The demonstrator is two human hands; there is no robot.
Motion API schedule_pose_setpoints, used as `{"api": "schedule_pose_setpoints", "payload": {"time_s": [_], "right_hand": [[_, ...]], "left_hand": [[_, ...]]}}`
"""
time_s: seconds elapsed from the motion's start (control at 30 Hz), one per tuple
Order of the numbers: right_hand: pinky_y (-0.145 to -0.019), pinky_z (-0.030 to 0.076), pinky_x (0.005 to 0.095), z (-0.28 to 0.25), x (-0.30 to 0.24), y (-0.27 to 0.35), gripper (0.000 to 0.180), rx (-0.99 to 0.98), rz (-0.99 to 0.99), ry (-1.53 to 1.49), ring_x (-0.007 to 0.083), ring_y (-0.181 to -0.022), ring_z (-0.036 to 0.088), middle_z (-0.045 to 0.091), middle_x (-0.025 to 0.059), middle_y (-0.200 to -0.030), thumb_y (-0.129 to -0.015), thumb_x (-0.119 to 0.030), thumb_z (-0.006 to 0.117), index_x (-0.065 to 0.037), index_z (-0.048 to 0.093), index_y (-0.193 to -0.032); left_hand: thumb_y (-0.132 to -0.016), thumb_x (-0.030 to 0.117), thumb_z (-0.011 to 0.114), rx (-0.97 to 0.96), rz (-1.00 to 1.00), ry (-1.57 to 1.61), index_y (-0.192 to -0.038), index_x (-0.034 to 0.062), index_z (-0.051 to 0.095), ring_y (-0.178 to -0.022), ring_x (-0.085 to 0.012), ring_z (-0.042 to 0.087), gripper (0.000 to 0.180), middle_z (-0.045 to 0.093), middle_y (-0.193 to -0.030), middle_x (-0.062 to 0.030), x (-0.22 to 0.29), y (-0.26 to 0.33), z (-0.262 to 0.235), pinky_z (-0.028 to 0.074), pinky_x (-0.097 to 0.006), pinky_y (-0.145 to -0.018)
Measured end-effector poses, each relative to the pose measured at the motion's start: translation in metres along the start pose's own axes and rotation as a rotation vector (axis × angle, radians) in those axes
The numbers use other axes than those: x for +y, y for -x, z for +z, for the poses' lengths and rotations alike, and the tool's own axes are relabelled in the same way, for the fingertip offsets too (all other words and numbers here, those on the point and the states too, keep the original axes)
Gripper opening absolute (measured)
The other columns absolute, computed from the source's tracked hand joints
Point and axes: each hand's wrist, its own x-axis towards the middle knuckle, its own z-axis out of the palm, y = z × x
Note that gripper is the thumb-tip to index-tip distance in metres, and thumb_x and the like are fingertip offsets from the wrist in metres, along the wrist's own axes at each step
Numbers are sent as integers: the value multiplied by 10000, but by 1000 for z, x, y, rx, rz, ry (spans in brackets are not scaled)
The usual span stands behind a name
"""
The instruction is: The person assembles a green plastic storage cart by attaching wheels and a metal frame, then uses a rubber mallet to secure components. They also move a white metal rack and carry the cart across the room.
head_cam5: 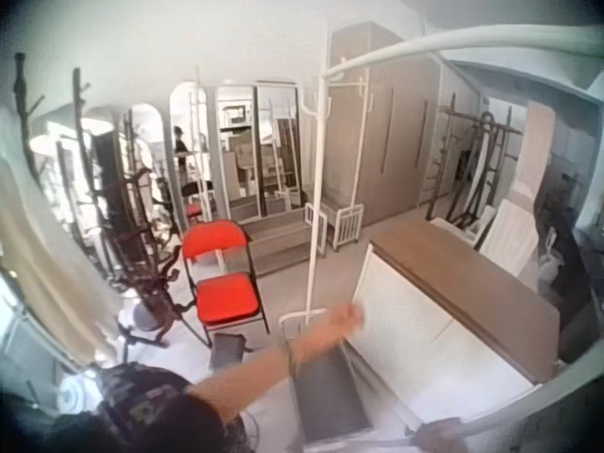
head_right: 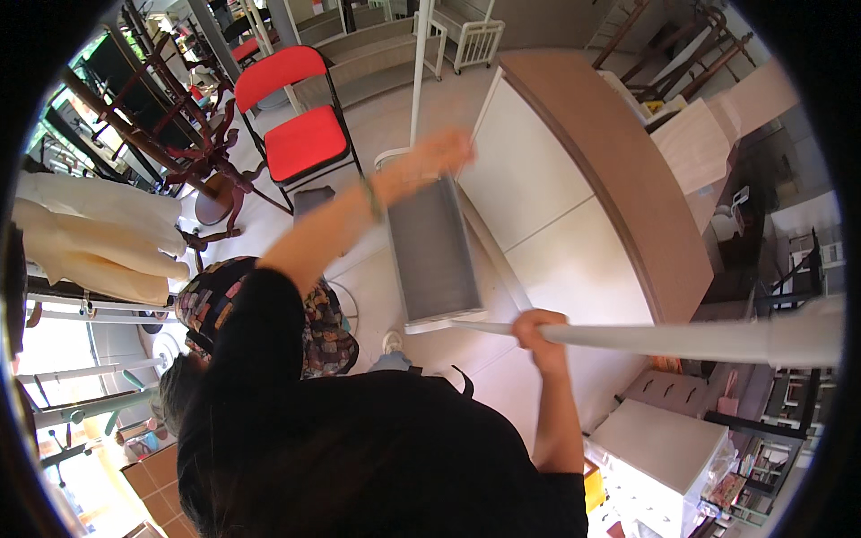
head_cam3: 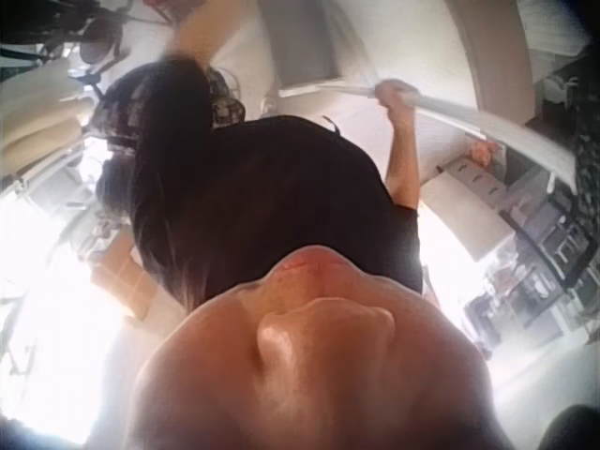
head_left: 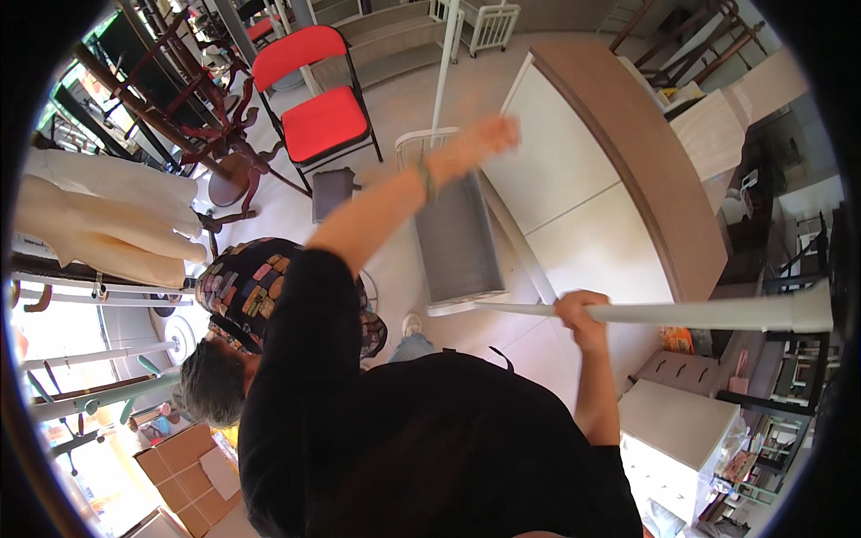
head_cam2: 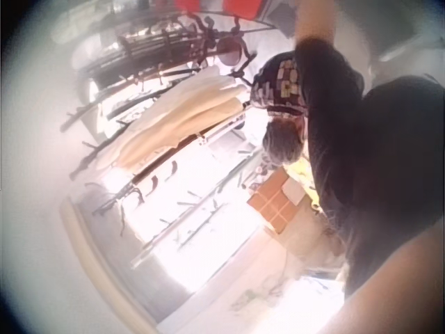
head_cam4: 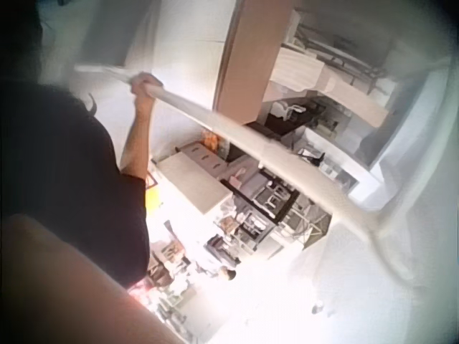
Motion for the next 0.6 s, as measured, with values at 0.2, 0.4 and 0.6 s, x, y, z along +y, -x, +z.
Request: {"api": "schedule_pose_setpoints", "payload": {"time_s": [0.2,0.4,0.6], "right_hand": [[-507,363,242,133,11,-106,263,251,101,5,63,-562,456,517,-19,-605,-851,-201,694,-68,550,-675],[-528,373,249,204,8,-181,333,92,72,-49,59,-590,447,487,-44,-616,-839,-299,738,-71,544,-693],[-687,459,305,196,25,-260,235,-161,-94,-3,142,-736,556,583,52,-770,-847,-213,693,-43,565,-947]], "left_hand": [[-865,97,615,-225,-172,-474,-1358,32,433,-1187,-199,517,529,563,-1238,-77,-14,162,63,422,-344,-998],[-843,121,655,791,94,-263,-1269,15,474,-1068,-189,546,475,571,-1156,-95,-17,129,54,436,-344,-928],[-843,126,656,731,80,-142,-1207,23,490,-1029,-165,547,413,574,-1113,-75,-10,69,-34,445,-328,-893]]}}
